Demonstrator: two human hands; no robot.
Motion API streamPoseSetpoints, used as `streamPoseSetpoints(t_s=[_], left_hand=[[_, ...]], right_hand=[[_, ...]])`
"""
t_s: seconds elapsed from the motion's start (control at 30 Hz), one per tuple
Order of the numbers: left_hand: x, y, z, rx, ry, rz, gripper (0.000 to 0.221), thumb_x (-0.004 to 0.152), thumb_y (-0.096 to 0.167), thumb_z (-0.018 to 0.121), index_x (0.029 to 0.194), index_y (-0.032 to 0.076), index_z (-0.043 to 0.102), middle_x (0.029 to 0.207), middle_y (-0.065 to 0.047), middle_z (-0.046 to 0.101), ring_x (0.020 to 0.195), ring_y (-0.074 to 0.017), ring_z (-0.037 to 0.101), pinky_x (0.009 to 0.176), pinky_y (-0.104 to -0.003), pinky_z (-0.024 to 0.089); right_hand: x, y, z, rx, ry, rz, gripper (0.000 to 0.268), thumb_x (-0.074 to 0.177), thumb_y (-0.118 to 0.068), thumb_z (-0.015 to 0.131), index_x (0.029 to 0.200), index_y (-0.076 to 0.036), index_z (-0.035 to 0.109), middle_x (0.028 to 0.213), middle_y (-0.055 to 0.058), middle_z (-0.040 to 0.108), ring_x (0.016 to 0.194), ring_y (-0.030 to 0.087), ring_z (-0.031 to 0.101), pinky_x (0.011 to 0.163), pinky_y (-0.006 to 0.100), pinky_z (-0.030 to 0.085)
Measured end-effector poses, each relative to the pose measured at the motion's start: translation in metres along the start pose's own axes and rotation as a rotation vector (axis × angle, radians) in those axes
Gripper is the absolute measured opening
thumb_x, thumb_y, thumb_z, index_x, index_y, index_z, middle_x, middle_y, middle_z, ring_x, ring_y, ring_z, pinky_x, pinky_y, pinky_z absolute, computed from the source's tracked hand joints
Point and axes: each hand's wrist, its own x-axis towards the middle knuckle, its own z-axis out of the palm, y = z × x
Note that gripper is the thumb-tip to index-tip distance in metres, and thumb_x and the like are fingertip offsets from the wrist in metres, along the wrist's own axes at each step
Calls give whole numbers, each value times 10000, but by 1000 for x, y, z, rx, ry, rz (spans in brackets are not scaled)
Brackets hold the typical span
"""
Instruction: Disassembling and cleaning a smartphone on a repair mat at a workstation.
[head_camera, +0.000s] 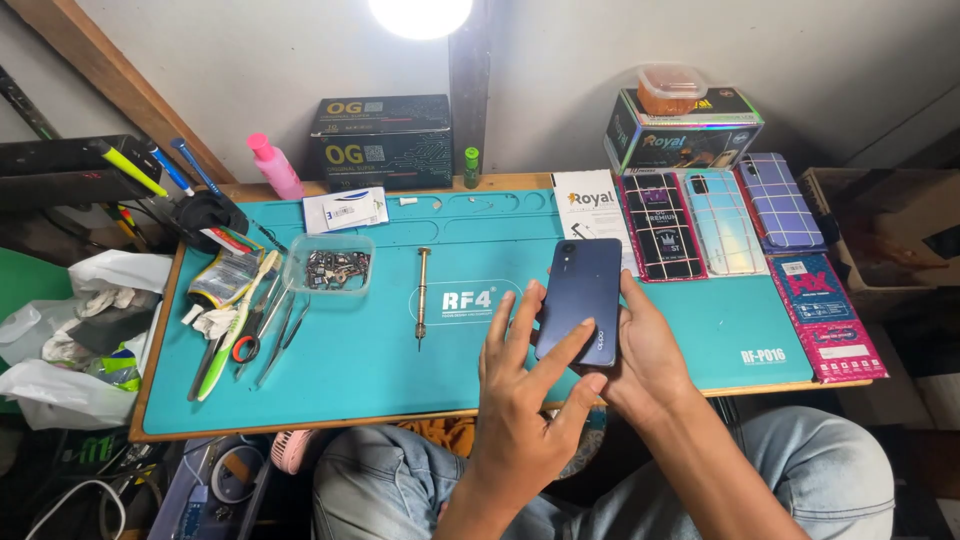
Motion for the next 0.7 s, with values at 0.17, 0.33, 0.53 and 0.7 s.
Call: streamPoseSetpoints(t_s=[0.17,0.33,0.53,0.7], left_hand=[[6,2,-4,-60,65,-15,302,929,182,773,1214,91,812,1591,-203,576,1547,-440,451,1221,-571,418],[14,1,-19,-121,109,17,225,870,71,806,1093,84,834,1499,-157,664,1431,-321,573,1049,-393,575],[13,-3,-30,-190,93,9,194,894,89,777,1078,89,839,1475,-151,686,1451,-329,573,1228,-474,486],[12,1,-32,-260,99,-26,199,889,61,756,1073,57,831,1426,-146,710,1367,-290,622,1146,-419,546]], right_hand=[[17,15,-28,97,-10,42,512,1134,-482,512,1351,-48,675,1162,113,746,880,164,702,709,333,609],[19,20,-46,305,-47,115,447,1073,-324,636,1369,4,570,1196,239,699,842,264,734,537,304,667],[22,25,-51,419,-77,182,382,1079,-287,631,1307,18,604,1221,239,729,926,316,765,720,442,725],[16,28,-44,407,-68,147,354,1093,-299,620,1287,-3,599,1144,185,731,884,257,762,725,412,727]])
